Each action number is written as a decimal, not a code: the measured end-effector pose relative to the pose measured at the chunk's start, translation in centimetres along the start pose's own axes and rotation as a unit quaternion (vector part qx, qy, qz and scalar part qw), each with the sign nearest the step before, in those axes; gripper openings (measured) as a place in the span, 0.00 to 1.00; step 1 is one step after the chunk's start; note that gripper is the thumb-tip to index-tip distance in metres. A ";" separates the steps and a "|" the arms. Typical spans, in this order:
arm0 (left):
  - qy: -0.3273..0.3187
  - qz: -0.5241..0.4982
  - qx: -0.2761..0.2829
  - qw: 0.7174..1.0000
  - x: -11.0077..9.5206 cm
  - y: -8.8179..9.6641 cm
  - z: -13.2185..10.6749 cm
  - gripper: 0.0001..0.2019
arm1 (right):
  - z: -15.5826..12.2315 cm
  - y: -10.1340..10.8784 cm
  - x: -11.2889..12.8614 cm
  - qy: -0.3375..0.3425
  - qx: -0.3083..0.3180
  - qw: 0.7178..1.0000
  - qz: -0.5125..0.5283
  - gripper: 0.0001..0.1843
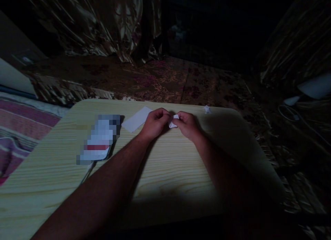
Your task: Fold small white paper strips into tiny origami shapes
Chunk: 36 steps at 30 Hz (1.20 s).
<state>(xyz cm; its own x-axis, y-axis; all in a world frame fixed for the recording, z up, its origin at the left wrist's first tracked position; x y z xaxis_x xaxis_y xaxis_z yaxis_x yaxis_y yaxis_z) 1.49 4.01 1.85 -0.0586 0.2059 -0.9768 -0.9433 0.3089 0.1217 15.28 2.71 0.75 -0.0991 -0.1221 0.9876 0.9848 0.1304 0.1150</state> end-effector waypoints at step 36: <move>-0.031 0.068 -0.003 0.997 0.1 0.0 -0.1 0.11 | 0.1 -0.3 0.0 -0.011 0.004 0.999 -0.038 0.05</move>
<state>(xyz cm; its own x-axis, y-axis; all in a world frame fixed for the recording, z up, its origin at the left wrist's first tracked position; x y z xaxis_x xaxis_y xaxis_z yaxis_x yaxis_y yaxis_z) 1.49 3.90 1.69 -0.1654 0.3027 -0.9386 -0.9301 0.2686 0.2505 15.00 2.80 0.78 -0.1775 -0.1105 0.9779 0.9731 0.1288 0.1912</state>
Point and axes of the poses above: each hand's wrist, its own z-axis towards the middle knuckle, its own y-axis out of the back of the hand, x = y × z, the point moved 5 cm from there along z, towards the middle knuckle, and after that the axes turned 6 degrees about x, right-handed, at the moved point
